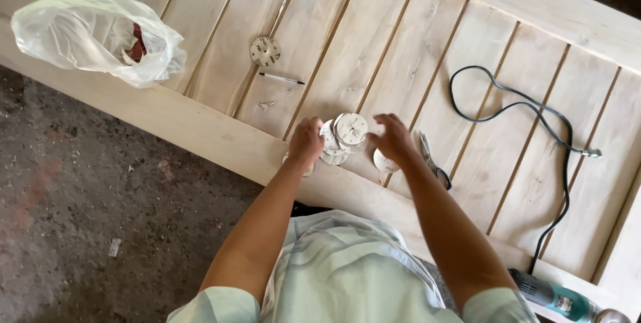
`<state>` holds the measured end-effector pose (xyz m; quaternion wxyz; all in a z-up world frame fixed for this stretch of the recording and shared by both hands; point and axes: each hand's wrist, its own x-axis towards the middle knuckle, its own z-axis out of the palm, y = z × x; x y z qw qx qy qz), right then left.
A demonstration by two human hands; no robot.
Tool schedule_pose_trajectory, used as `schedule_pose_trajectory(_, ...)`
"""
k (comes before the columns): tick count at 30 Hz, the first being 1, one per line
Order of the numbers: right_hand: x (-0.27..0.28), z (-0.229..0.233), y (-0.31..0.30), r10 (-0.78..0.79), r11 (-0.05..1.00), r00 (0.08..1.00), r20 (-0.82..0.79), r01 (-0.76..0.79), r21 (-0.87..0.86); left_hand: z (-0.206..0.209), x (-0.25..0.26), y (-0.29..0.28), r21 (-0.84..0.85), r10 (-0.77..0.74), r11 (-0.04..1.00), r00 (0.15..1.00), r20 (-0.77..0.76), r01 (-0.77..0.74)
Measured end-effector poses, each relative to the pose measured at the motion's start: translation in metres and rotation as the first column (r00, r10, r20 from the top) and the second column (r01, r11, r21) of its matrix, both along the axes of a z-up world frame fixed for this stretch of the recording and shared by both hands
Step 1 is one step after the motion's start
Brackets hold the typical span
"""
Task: Cutting circular pieces of sandpaper using scissors.
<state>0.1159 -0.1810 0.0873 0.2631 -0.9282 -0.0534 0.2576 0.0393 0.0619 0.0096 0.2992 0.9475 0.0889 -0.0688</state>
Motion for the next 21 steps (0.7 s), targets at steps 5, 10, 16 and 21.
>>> schedule_pose_trajectory(5, 0.012, -0.025, 0.052, 0.119, 0.993, 0.989, 0.091, -0.116, -0.038, 0.013, -0.010, -0.029, -0.076, -0.065, 0.995, 0.994, -0.090, 0.059)
schedule_pose_trajectory(10, 0.017, -0.052, 0.041, 0.065, 0.994, 0.997, 0.042, -0.061, -0.088, 0.033, -0.020, -0.010, -0.204, 0.079, 0.972, 0.979, -0.189, -0.118)
schedule_pose_trajectory(16, 0.014, -0.048, -0.050, -0.055, 0.983, 0.986, -0.159, 0.082, 0.167, 0.035, -0.013, 0.000, -0.245, 0.196, 0.944, 0.973, -0.126, -0.222)
schedule_pose_trajectory(21, -0.006, -0.005, -0.054, -0.029, 0.999, 0.996, -0.081, 0.032, 0.039, 0.031, -0.008, -0.008, -0.302, 0.220, 0.926, 0.974, -0.058, -0.227)
